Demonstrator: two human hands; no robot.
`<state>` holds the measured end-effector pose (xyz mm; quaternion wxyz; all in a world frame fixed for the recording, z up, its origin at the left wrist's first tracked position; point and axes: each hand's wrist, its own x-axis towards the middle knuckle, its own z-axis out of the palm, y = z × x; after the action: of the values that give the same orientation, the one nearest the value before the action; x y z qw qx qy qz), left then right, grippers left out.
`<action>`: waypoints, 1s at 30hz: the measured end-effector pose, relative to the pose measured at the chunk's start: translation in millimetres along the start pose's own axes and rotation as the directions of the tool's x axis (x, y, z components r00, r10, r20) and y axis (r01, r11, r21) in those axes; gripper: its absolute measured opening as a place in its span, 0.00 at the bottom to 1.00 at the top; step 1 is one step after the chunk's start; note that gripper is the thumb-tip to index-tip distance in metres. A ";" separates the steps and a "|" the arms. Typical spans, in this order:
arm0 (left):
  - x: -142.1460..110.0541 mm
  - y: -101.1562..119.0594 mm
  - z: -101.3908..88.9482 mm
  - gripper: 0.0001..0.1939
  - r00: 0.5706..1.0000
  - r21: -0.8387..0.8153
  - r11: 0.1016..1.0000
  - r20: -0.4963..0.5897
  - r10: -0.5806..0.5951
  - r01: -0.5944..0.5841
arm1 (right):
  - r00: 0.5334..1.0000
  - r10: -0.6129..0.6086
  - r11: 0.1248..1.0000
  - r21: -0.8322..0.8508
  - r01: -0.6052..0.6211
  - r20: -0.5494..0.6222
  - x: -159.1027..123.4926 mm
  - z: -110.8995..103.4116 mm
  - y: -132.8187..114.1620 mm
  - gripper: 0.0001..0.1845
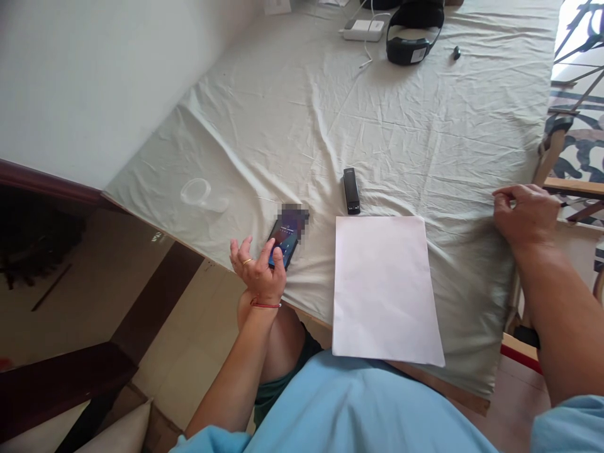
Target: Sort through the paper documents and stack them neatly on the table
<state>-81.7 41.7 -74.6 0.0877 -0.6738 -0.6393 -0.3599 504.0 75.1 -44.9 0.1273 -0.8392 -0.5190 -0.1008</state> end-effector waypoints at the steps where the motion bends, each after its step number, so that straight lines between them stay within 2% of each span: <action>1: -0.1 0.0 0.0 0.22 1.000 0.002 1.000 0.010 -0.006 0.006 | 1.000 -0.004 1.000 0.001 0.004 -0.004 0.1 0.0 -0.1 0.19; 7: -0.3 0.5 -0.4 0.23 1.000 -0.001 1.000 -0.021 0.011 -0.011 | 1.000 -0.006 1.000 0.030 0.007 -0.026 -0.7 0.6 0.1 0.19; 14: -1.7 0.2 -0.3 0.23 1.000 0.005 1.000 0.023 -0.021 0.021 | 1.000 0.010 0.999 0.039 -0.009 -0.026 -0.9 1.4 -0.6 0.19; 19: -1.1 0.0 -0.1 0.23 1.000 -0.016 1.000 -0.003 0.006 -0.006 | 0.999 0.018 0.999 0.044 -0.017 -0.026 -1.4 0.7 -2.6 0.20; 26: -0.6 1.0 0.2 0.25 1.000 0.023 1.000 0.022 -0.019 0.018 | 0.998 -0.002 0.998 0.054 0.006 -0.061 -1.4 3.0 -2.0 0.17; 30: -1.0 0.7 0.7 0.24 1.000 0.005 1.000 0.020 -0.008 0.008 | 0.999 0.012 0.999 0.047 -0.010 -0.045 -1.4 4.9 -0.2 0.20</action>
<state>-80.7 41.2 -75.5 0.0818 -0.6745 -0.6438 -0.3520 503.4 75.5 -50.0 0.1589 -0.8363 -0.5137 -0.1071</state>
